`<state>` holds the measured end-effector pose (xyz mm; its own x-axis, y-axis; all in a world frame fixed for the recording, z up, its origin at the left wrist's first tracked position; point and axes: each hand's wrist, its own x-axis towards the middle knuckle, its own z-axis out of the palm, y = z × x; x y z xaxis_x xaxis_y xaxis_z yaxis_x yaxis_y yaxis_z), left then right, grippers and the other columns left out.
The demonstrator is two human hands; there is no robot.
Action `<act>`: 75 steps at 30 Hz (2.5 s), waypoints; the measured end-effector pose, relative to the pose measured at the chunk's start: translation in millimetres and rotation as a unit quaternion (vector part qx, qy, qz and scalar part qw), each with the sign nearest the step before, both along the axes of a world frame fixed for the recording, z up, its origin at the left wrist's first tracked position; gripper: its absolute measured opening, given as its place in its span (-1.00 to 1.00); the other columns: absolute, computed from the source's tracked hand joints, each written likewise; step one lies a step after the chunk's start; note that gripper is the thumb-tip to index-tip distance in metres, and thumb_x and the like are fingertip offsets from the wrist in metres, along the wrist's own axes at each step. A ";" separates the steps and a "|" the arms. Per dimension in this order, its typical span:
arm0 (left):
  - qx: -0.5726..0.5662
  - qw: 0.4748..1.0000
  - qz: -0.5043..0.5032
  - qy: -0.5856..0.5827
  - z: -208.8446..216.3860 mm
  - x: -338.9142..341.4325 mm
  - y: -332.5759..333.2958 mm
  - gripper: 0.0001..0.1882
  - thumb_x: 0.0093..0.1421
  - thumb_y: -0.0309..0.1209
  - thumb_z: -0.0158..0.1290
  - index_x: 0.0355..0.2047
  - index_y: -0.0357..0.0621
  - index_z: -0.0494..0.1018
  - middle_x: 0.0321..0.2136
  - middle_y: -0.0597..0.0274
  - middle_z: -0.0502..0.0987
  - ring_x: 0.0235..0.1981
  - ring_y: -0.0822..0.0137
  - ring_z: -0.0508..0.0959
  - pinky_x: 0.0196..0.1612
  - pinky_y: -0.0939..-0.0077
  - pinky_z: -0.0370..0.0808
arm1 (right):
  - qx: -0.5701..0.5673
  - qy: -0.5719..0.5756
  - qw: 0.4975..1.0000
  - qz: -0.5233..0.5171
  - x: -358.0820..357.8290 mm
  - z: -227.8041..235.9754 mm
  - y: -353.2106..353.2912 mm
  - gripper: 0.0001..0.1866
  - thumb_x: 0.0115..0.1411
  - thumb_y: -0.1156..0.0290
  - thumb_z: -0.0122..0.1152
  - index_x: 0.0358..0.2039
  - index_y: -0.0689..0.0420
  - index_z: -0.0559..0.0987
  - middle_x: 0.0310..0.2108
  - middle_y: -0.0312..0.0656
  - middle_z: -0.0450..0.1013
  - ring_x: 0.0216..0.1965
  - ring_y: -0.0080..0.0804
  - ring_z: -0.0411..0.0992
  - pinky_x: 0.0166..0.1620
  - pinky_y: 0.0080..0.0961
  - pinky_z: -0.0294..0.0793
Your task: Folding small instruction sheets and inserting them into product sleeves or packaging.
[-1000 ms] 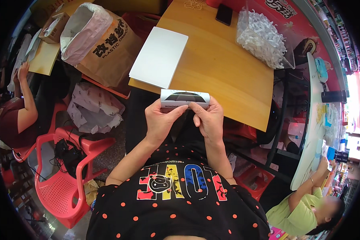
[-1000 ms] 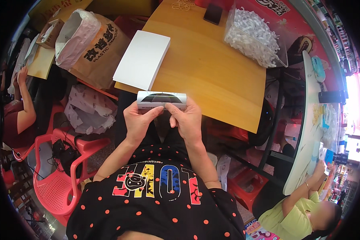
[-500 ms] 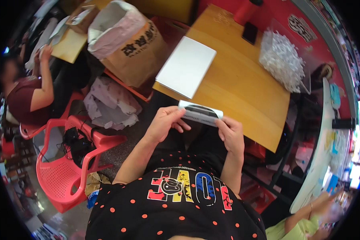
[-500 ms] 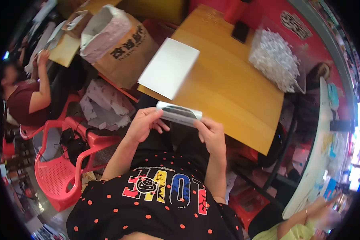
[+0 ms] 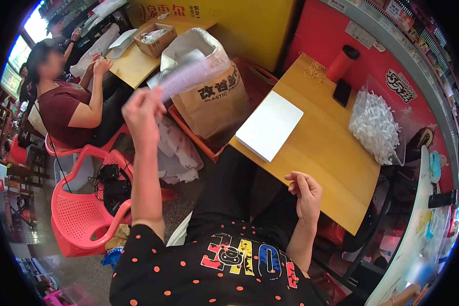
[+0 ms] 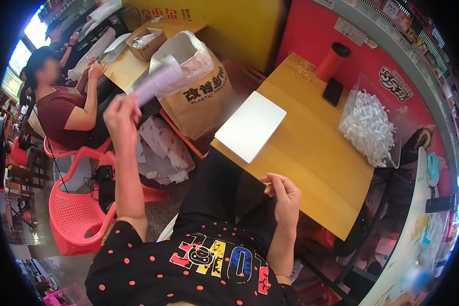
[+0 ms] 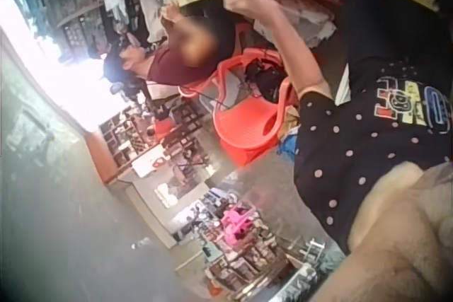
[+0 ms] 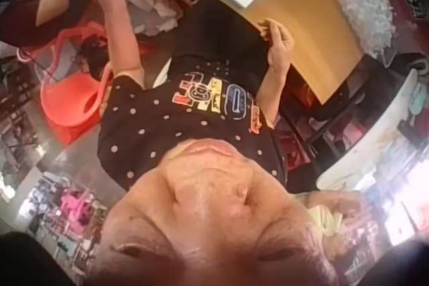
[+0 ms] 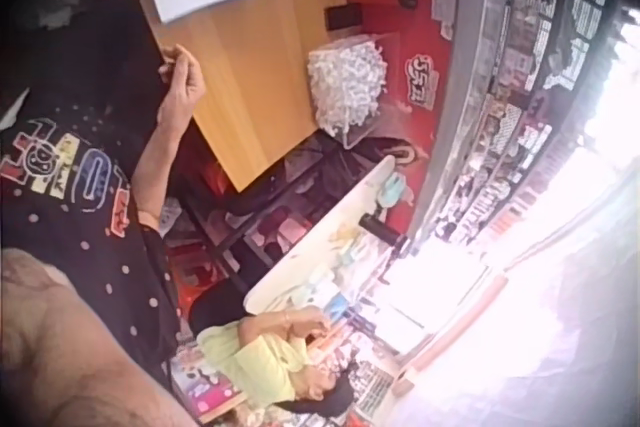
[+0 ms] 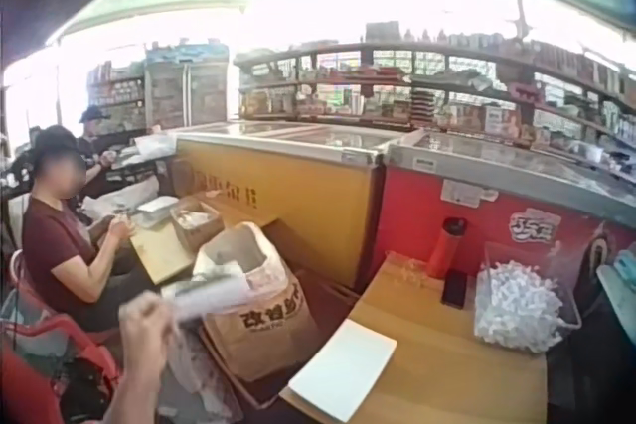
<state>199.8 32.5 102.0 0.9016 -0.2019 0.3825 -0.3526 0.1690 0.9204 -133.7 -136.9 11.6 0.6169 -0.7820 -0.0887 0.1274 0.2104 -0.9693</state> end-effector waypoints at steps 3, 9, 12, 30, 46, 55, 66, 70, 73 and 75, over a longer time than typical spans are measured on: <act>0.113 0.988 0.072 -0.082 7.6 78.2 -26.7 -0.74 0.12 -0.31 0.17 -0.50 -0.32 0.51 -0.66 0.32 0.45 -0.63 0.59 0.38 -0.56 0.68 0.32 | -0.110 0.077 0.991 0.022 11.0 8.1 2.4 -0.79 0.21 0.41 0.13 -0.23 0.28 0.57 -0.31 -0.14 0.55 -0.44 -0.56 0.43 -0.38 -0.66 0.38; 0.278 0.957 0.030 -0.079 -32.0 101.6 -48.5 -0.57 0.09 -0.27 0.19 -0.11 -0.32 0.50 -0.26 0.16 0.56 -0.49 0.54 0.46 -0.34 0.64 0.45 | -0.575 0.199 0.794 0.013 66.6 0.0 -2.4 -0.61 0.00 0.40 0.31 -0.15 0.28 0.52 -0.04 -0.04 0.42 -0.21 -0.18 0.39 -0.10 -0.34 0.37; 0.257 0.960 -0.087 -0.071 -51.0 61.1 -34.9 -0.51 0.11 -0.29 0.17 0.00 -0.32 0.43 -0.18 0.14 0.56 -0.45 0.52 0.50 -0.31 0.62 0.46 | -0.672 0.235 0.702 0.018 74.1 -16.5 -11.5 -0.63 -0.02 0.48 0.20 -0.15 0.29 0.50 -0.05 -0.10 0.41 -0.26 -0.25 0.39 -0.17 -0.38 0.35; -0.038 0.698 -0.439 0.565 -121.2 -112.3 -15.5 -0.18 0.26 0.21 -0.34 -0.09 -0.47 0.41 -0.27 -0.11 0.57 -0.29 0.11 0.62 -0.23 0.30 0.60 | -0.662 0.098 0.743 0.002 51.0 5.2 -2.9 -0.81 -0.04 0.63 0.16 -0.34 0.28 0.53 -0.29 -0.08 0.49 -0.33 -0.19 0.50 -0.30 -0.42 0.51; 0.161 0.847 -0.481 -0.160 -54.7 -157.6 -11.8 -0.67 -0.04 -0.68 0.04 -0.23 -0.22 0.58 -0.08 -0.09 0.51 0.00 0.03 0.50 0.03 0.36 0.44 | -0.073 0.005 0.991 0.108 -30.4 34.7 9.5 -0.93 0.06 0.57 0.23 -0.41 0.28 0.60 -0.25 -0.19 0.48 -0.21 -0.54 0.41 -0.17 -0.62 0.38; 0.211 0.780 -0.440 -0.391 -52.0 -162.6 -17.1 -0.76 -0.01 -0.69 0.06 -0.28 -0.33 0.52 -0.01 -0.01 0.46 0.09 0.06 0.42 0.10 0.30 0.40 | 0.048 -0.036 0.995 0.074 -11.0 -9.1 8.4 -0.90 0.10 0.53 0.26 -0.36 0.27 0.62 -0.39 -0.31 0.54 -0.35 -0.63 0.45 -0.20 -0.70 0.41; 0.095 0.742 -0.459 0.480 -79.1 -172.4 -2.9 -0.72 0.23 -0.50 0.00 -0.09 -0.42 0.40 -0.32 0.06 0.54 -0.61 0.40 0.60 -0.85 0.84 0.19 | -0.149 0.018 0.989 0.013 -17.9 -2.3 9.8 -0.94 0.05 0.63 0.27 -0.41 0.26 0.63 -0.40 -0.29 0.51 -0.42 -0.66 0.43 -0.34 -0.74 0.42; 0.087 0.717 -0.500 0.478 -97.1 -167.2 -4.3 -0.73 0.23 -0.51 0.00 -0.09 -0.42 0.42 -0.30 0.02 0.55 -0.58 0.35 0.62 -0.84 0.83 0.24 | -0.028 -0.016 0.999 -0.023 -14.7 -10.1 11.1 -0.94 0.04 0.61 0.30 -0.41 0.26 0.62 -0.48 -0.25 0.55 -0.47 -0.65 0.46 -0.36 -0.74 0.46; 0.117 0.741 -0.459 0.476 -90.5 -174.7 -10.7 -0.71 0.22 -0.53 -0.02 -0.07 -0.42 0.41 -0.24 -0.05 0.54 -0.43 0.25 0.64 -0.63 0.73 0.47 | 0.007 0.016 0.999 -0.031 -13.5 -16.3 10.0 -0.92 0.00 0.68 0.30 -0.45 0.30 0.58 -0.45 -0.19 0.53 -0.42 -0.59 0.48 -0.28 -0.72 0.48; 0.108 0.750 -0.438 0.484 -90.7 -177.8 -12.6 -0.70 0.22 -0.54 -0.04 -0.05 -0.43 0.40 -0.19 -0.08 0.53 -0.31 0.19 0.63 -0.41 0.60 0.57 | -0.011 0.026 0.999 -0.037 -13.4 -23.3 8.4 -0.91 0.01 0.60 0.33 -0.44 0.28 0.59 -0.48 -0.23 0.55 -0.48 -0.65 0.45 -0.37 -0.75 0.44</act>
<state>22.0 20.0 11.3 0.2200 -0.8422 -0.4922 0.6576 -0.2446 0.7125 -147.1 -128.5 -11.8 0.5525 -0.8274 -0.1008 0.0908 0.1799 -0.9795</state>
